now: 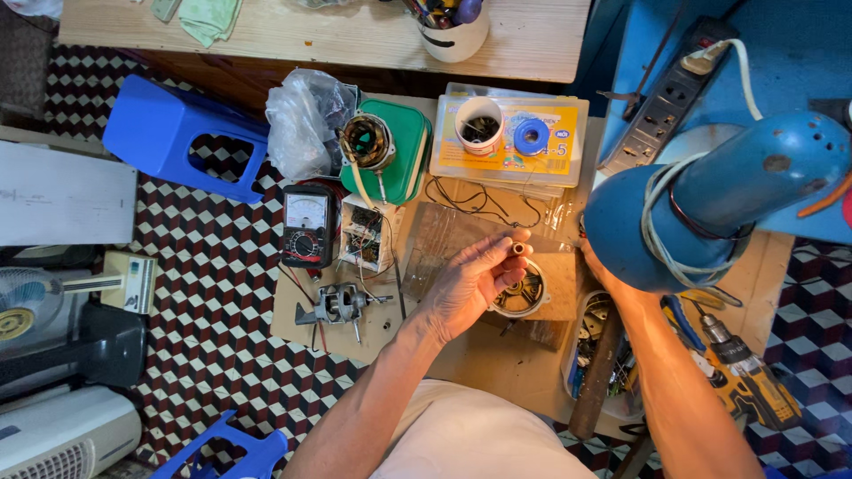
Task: The person handles a small cylindrical metal part and a disassembled motor housing on a cluttered workbench. They use a screwdriver to adjust internal components of the motor while holding the housing steady. The person repeatedly inserts and removes the screwdriver to manipulate parts inside the motor.
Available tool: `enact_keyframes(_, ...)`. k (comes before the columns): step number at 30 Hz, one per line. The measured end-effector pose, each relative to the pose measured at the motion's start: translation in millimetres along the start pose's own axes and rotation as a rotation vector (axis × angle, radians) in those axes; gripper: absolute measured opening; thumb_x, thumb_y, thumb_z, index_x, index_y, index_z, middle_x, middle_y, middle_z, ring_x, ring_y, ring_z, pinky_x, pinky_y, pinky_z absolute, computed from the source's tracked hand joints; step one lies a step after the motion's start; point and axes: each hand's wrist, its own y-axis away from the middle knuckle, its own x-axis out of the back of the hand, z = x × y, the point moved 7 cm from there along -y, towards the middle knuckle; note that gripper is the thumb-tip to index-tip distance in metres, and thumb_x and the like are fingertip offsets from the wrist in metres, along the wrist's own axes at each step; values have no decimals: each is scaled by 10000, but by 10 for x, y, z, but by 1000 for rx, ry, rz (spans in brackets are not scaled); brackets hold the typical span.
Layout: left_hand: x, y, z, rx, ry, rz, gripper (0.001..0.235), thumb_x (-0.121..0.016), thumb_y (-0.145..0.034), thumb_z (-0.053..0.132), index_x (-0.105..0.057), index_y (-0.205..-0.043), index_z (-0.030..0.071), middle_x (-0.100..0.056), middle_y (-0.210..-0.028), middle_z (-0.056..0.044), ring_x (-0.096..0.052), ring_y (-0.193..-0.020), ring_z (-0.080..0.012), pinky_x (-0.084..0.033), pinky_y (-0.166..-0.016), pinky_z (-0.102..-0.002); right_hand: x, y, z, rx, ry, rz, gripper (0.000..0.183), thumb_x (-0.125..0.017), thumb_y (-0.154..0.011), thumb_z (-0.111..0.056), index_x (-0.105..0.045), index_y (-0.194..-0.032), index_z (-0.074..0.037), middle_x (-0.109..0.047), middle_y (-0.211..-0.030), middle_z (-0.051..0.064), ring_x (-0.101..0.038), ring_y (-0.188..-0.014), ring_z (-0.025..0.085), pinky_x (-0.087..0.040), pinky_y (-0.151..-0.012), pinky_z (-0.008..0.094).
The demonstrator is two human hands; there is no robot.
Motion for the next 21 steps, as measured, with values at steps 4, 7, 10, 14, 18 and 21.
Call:
enact_keyframes(4,25,-5,-66,0,8,-20,308,-604,-1045,158,-664,-1313,20,-704,-1153,-66,-672,-1020,-120,-540,-960,-275,268,467,-83,11,-4,68,336,-693,-1018,-203,-626,-1294,-24,-668,-1242,231,-630,-1139,386,-508,-979,466)
enact_keyframes(7,40,42,-97,-6,32,-69,301,-605,-1056,153,-664,-1320,20,-705,-1134,-56,-671,-1009,-121,-542,-959,-276,528,1065,-204,-22,-21,222,452,-725,-966,-160,-584,-1365,-2,-633,-1309,251,-611,-1197,391,-490,-1009,478)
enact_keyframes(10,91,62,-149,6,37,-97,302,-606,-1063,155,-663,-1324,14,-707,-1119,-51,-679,-1013,-121,-547,-947,-268,663,1589,-268,-97,-164,292,497,-718,-967,-162,-549,-1400,12,-622,-1332,252,-628,-1227,339,-492,-1048,433)
enact_keyframes(14,211,128,-224,48,53,-111,300,-601,-1058,161,-659,-1312,14,-721,-1114,-53,-686,-1001,-118,-559,-924,-259,628,2105,-270,-267,-303,306,558,-712,-962,-206,-506,-1432,12,-619,-1341,232,-629,-1251,308,-501,-1036,404)
enact_keyframes(18,256,181,-257,80,68,-152,292,-602,-1073,172,-659,-1298,-4,-721,-1105,-55,-688,-1000,-120,-563,-926,-260,482,2386,-420,-309,-237,268,548,-717,-952,-184,-518,-1423,13,-635,-1330,219,-633,-1233,280,-494,-1024,404)
enact_keyframes(21,300,238,-266,90,57,-177,298,-602,-1060,177,-653,-1299,7,-722,-1100,-55,-689,-993,-118,-567,-934,-261,374,2451,-600,-278,-315,280,517,-704,-951,-172,-534,-1402,12,-652,-1295,202,-653,-1194,247,-514,-1015,369)
